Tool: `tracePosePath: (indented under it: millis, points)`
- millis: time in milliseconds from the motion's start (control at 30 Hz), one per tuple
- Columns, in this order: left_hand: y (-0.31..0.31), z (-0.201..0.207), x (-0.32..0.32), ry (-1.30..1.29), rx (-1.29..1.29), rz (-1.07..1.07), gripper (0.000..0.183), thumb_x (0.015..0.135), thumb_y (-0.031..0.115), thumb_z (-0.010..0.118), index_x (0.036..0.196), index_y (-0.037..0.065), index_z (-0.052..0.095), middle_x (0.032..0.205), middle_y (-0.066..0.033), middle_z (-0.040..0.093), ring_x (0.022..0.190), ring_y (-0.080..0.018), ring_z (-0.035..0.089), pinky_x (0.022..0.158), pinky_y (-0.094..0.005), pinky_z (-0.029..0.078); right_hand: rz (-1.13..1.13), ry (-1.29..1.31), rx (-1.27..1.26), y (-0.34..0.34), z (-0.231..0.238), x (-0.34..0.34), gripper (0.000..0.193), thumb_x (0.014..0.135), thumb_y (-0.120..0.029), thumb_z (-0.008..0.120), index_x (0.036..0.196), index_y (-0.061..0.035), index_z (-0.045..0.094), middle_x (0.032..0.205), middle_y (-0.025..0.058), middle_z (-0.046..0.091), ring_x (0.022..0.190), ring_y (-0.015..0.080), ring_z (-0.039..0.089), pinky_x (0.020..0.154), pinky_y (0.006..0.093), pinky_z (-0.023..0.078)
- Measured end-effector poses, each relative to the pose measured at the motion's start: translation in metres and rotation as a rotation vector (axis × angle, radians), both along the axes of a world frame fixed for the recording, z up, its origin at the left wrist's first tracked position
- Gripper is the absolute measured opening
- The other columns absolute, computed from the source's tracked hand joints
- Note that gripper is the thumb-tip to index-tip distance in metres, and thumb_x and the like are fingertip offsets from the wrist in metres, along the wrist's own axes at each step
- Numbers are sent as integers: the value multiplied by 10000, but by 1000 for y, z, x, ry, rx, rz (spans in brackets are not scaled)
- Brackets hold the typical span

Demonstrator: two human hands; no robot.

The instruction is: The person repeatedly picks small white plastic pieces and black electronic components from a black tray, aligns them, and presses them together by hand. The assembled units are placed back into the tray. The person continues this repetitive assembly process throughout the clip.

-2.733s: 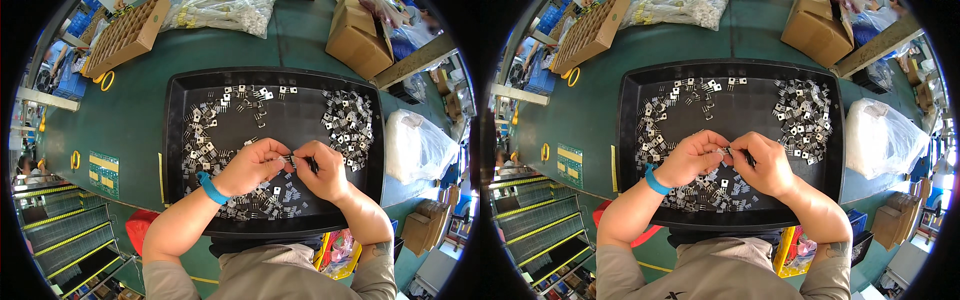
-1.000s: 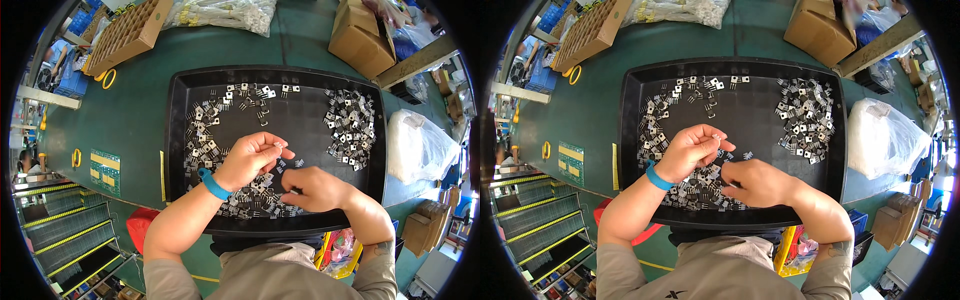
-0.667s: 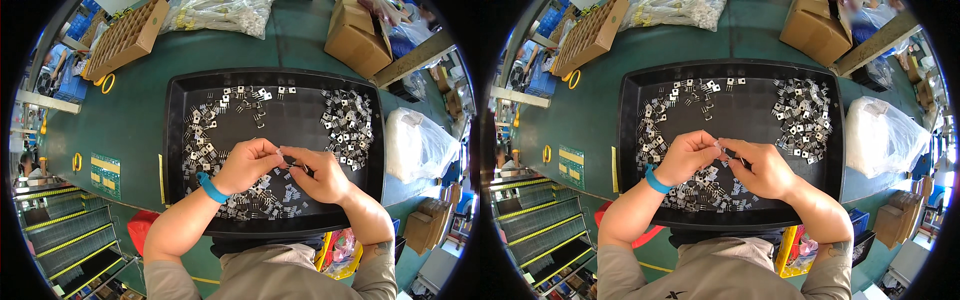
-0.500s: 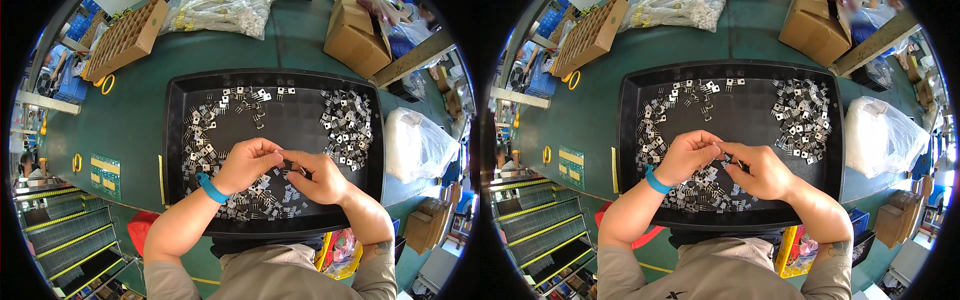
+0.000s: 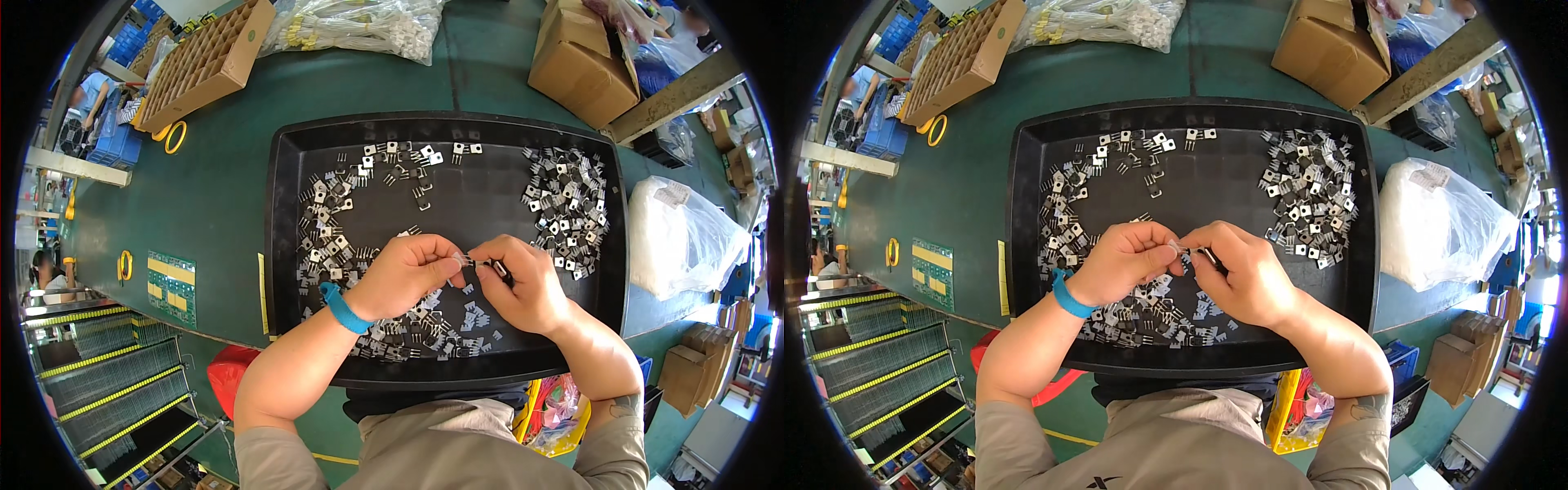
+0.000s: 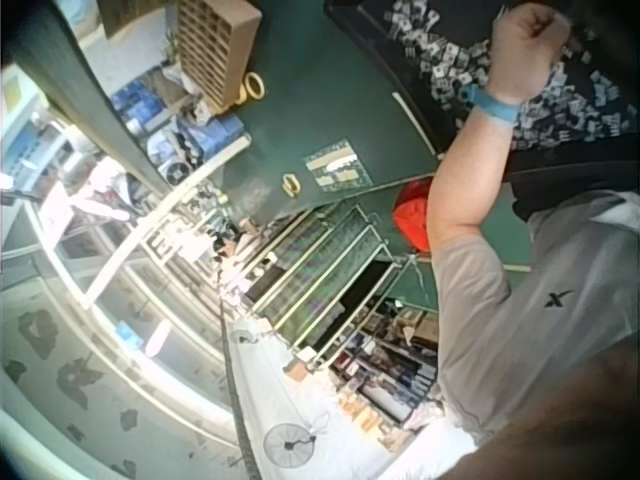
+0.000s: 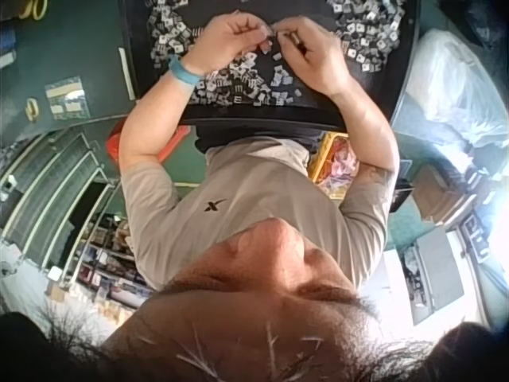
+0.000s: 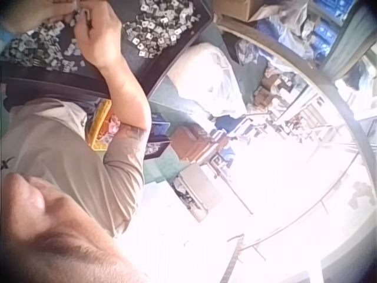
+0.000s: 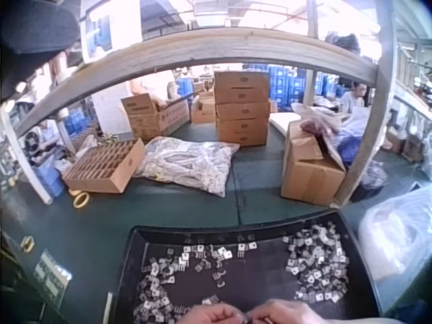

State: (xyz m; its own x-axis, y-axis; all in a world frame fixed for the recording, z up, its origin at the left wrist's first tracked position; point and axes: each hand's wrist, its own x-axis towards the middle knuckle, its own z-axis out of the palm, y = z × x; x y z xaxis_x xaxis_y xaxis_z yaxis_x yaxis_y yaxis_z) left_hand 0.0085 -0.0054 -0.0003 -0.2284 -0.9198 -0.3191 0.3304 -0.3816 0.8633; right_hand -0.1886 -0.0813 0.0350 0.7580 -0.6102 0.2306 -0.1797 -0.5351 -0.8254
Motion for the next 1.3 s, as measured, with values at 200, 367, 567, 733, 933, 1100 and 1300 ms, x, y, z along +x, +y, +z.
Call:
tracePosePath:
  millis: [200, 367, 567, 733, 933, 1100, 1300]
  points:
    - [0, 2, -2, -51, -34, 10, 125, 941, 96, 576, 1024, 23, 634, 833, -44, 686, 596, -13, 457, 517, -158, 352, -36, 39, 22, 1, 5, 0, 154, 833, 15, 617, 983, -19, 613, 884, 130, 649, 683, 255, 651, 598, 324, 514]
    - [1, 2, -2, -88, -43, -37, 141, 946, 105, 580, 1014, -5, 633, 851, -43, 686, 725, -39, 561, 633, -180, 432, 20, 69, 76, 0, 2, 1, 132, 846, -10, 610, 978, -19, 617, 812, 123, 644, 636, 235, 630, 565, 309, 490]
    - [-1, 5, 3, -61, 7, -21, 137, 927, 110, 608, 959, -19, 640, 828, -52, 684, 767, -66, 622, 686, -200, 483, 1, 156, 300, -4, 5, -2, 109, 865, -32, 598, 972, -11, 607, 651, 63, 595, 556, 123, 546, 521, 273, 430]
    - [1, 7, 2, -97, 19, -32, 136, 903, 119, 635, 926, -15, 644, 798, -54, 682, 743, -71, 626, 671, -203, 485, 20, 177, 435, -1, 4, 1, 137, 885, -48, 598, 1013, -15, 564, 672, 10, 557, 570, 60, 481, 520, 246, 395]
    - [0, 3, 1, -92, 24, 14, 131, 885, 121, 646, 909, -8, 643, 781, -50, 677, 717, -68, 623, 625, -194, 470, -35, 28, 599, -2, -18, 1, 143, 898, -77, 602, 1011, -21, 534, 700, 14, 539, 548, 55, 480, 485, 222, 385]
    - [1, 6, 0, -71, 27, -13, 131, 879, 123, 655, 879, -7, 639, 761, -44, 666, 696, -62, 605, 575, -188, 446, -73, -37, 1085, -11, -13, 1, 175, 945, -197, 591, 983, -36, 534, 696, 38, 583, 549, 61, 531, 439, 199, 398]
    - [-3, 2, 5, 52, 119, 223, 83, 905, 90, 560, 946, 20, 577, 745, -22, 584, 587, -44, 470, 480, -201, 316, -57, 147, 1037, -11, -4, 9, 75, 921, -90, 602, 922, -17, 583, 718, 65, 631, 562, 85, 571, 477, 229, 451]
